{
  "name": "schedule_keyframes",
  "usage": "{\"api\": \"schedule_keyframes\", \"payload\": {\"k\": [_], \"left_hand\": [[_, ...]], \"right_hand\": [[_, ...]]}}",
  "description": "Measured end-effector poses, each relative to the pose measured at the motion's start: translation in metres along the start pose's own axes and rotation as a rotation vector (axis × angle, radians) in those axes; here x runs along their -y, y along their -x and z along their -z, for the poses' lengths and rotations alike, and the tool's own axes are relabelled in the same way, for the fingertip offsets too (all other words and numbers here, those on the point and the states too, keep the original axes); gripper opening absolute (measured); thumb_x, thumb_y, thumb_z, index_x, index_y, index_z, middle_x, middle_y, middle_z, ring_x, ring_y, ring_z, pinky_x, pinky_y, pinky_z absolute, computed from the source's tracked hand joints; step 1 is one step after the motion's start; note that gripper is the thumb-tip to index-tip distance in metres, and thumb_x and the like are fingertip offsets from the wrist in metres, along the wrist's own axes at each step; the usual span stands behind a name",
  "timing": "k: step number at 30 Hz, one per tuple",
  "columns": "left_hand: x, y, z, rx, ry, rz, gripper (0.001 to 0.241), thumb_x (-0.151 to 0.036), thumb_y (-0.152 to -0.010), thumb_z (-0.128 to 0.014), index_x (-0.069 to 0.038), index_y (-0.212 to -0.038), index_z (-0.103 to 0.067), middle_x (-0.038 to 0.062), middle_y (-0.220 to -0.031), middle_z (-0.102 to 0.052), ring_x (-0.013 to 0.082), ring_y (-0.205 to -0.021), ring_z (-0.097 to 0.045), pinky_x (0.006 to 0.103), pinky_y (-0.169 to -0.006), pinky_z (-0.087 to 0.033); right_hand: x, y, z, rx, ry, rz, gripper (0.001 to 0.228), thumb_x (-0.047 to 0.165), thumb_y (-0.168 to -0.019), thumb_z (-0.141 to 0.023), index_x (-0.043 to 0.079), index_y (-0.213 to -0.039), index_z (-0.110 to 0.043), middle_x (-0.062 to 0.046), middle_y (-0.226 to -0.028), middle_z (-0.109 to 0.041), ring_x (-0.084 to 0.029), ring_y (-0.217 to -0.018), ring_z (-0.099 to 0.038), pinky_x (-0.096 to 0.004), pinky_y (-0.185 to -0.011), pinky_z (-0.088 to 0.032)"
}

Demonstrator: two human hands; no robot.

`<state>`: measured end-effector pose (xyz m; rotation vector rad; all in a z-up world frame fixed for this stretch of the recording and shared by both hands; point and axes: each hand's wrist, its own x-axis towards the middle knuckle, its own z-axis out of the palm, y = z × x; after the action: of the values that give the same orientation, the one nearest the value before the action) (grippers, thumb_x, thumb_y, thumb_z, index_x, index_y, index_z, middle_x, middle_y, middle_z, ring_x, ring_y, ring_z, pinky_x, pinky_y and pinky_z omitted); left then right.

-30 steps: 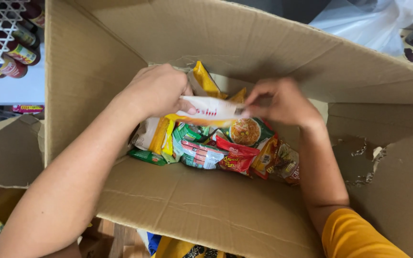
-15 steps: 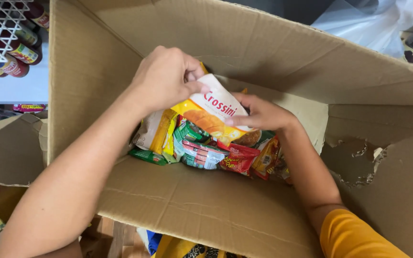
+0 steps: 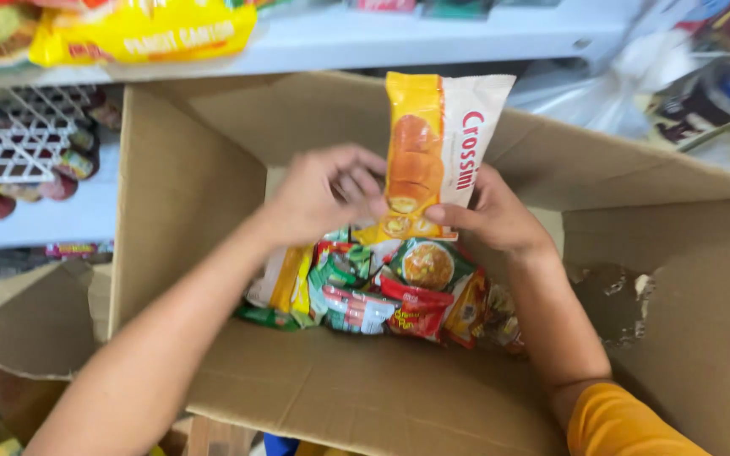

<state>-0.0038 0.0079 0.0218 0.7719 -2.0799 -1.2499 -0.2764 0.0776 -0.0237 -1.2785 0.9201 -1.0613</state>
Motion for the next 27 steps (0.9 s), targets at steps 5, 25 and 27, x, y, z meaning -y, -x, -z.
{"api": "schedule_keyframes", "payload": {"k": [5, 25, 27], "left_hand": [[-0.039, 0.001, -0.023, -0.095, -0.194, -0.127, 0.041, -0.027, -0.08, -0.089, -0.003, -0.107, -0.071, 0.002, -0.082, -0.075, 0.0054, -0.07, -0.068, 0.0262, -0.066, -0.057], [-0.128, -0.122, -0.044, -0.516, -0.821, -0.685, 0.038, -0.021, -0.083, -0.091, -0.016, -0.115, -0.07, 0.01, -0.132, -0.062, 0.0302, -0.125, -0.058, 0.0465, -0.103, -0.048], [-0.126, -0.135, -0.042, -0.517, -0.971, -0.694, 0.048, -0.023, -0.088, -0.089, -0.012, -0.13, -0.068, 0.01, -0.149, -0.051, 0.0312, -0.143, -0.044, 0.0513, -0.116, -0.033]], "right_hand": [[0.037, -0.003, -0.009, -0.076, 0.138, 0.122, 0.065, 0.007, -0.088, -0.078, 0.002, -0.145, -0.048, -0.005, -0.128, -0.068, -0.012, -0.113, -0.063, -0.031, -0.095, -0.053], [0.176, -0.008, 0.047, -0.772, 1.101, 0.912, 0.063, 0.006, -0.095, -0.089, 0.007, -0.145, -0.051, -0.014, -0.126, -0.07, -0.03, -0.111, -0.072, -0.037, -0.089, -0.06], [0.181, -0.024, 0.049, -0.91, 1.335, 0.841, 0.058, 0.008, -0.091, -0.087, 0.007, -0.14, -0.057, -0.019, -0.116, -0.069, -0.039, -0.103, -0.069, -0.046, -0.088, -0.056]]}}
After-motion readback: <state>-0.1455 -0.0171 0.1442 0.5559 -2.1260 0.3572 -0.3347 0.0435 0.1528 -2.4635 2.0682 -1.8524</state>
